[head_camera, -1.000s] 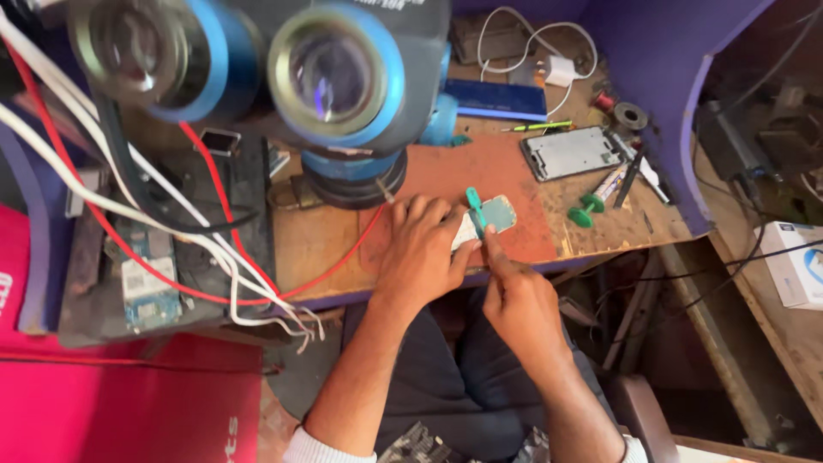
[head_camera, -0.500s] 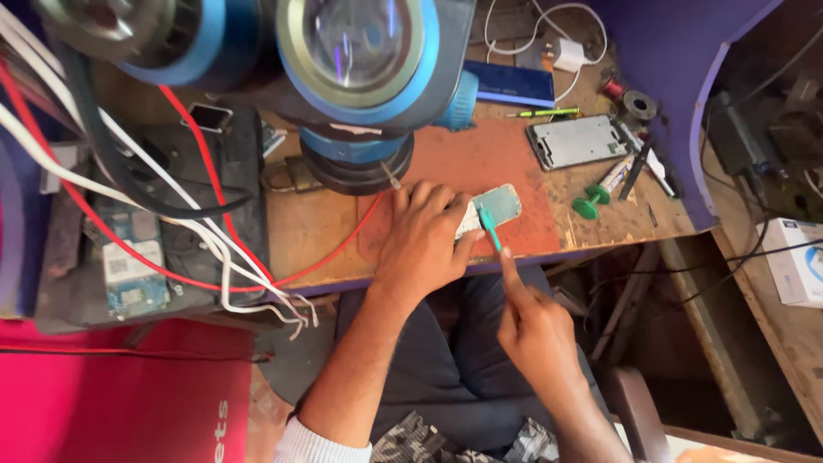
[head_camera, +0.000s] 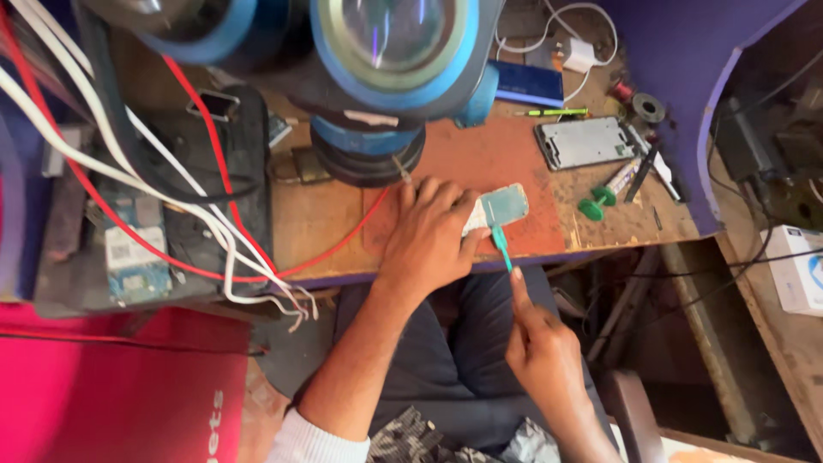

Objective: The person cleans a mobile phone motherboard with a brush, uses a soldering iron on the board, and uses pliers to strip a wire.

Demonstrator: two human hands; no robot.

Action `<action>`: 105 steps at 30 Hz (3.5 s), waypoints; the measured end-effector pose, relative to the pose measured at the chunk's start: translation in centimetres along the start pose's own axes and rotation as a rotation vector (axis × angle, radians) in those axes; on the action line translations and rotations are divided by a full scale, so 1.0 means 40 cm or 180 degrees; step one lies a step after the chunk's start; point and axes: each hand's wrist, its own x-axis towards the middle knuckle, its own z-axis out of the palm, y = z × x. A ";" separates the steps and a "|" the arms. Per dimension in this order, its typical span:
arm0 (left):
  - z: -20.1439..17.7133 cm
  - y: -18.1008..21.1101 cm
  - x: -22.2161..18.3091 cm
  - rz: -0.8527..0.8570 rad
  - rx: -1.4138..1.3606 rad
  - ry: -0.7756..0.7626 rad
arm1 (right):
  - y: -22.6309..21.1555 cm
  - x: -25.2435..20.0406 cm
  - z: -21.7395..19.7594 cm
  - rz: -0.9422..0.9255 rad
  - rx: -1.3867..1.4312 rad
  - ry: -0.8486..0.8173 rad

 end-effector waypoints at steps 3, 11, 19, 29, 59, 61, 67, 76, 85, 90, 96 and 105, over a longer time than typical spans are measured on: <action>-0.001 0.002 0.002 -0.0045 -0.0065 -0.0022 | -0.008 0.055 0.004 -0.0259 0.0199 0.0312; -0.018 0.014 0.011 0.0015 -0.0024 -0.0035 | -0.041 0.161 0.010 -0.0387 0.0506 0.0302; -0.003 0.005 0.001 -0.0013 0.0007 0.0060 | 0.002 0.021 -0.002 -0.0037 0.0213 0.0042; -0.015 0.013 0.008 0.0036 0.0001 0.0030 | -0.061 0.175 -0.006 -0.0264 0.0388 0.0295; -0.004 0.001 0.002 -0.0048 -0.0098 0.0000 | 0.004 0.021 0.001 0.0127 0.0243 0.0133; 0.001 0.006 0.000 -0.0022 -0.0116 -0.0052 | 0.003 0.046 -0.004 -0.0020 0.0180 0.0082; -0.011 0.010 0.011 0.0031 0.0075 -0.0009 | -0.044 0.174 -0.002 -0.0364 0.0419 0.0332; -0.006 0.004 0.005 0.0033 -0.0011 0.0135 | 0.010 0.018 0.001 -0.0230 0.0292 0.0194; -0.010 0.012 0.004 0.0069 -0.0056 0.0085 | -0.036 0.156 -0.003 -0.0226 0.0450 0.0249; -0.016 0.018 0.008 0.0019 -0.0042 0.0049 | -0.035 0.140 -0.005 -0.0185 0.0400 0.0263; -0.006 0.008 0.004 0.0058 -0.0064 0.0108 | 0.001 0.019 -0.012 0.0212 0.0323 0.0064; -0.019 0.015 0.011 -0.0016 -0.0031 -0.0068 | -0.049 0.169 -0.001 -0.0247 0.0364 0.0310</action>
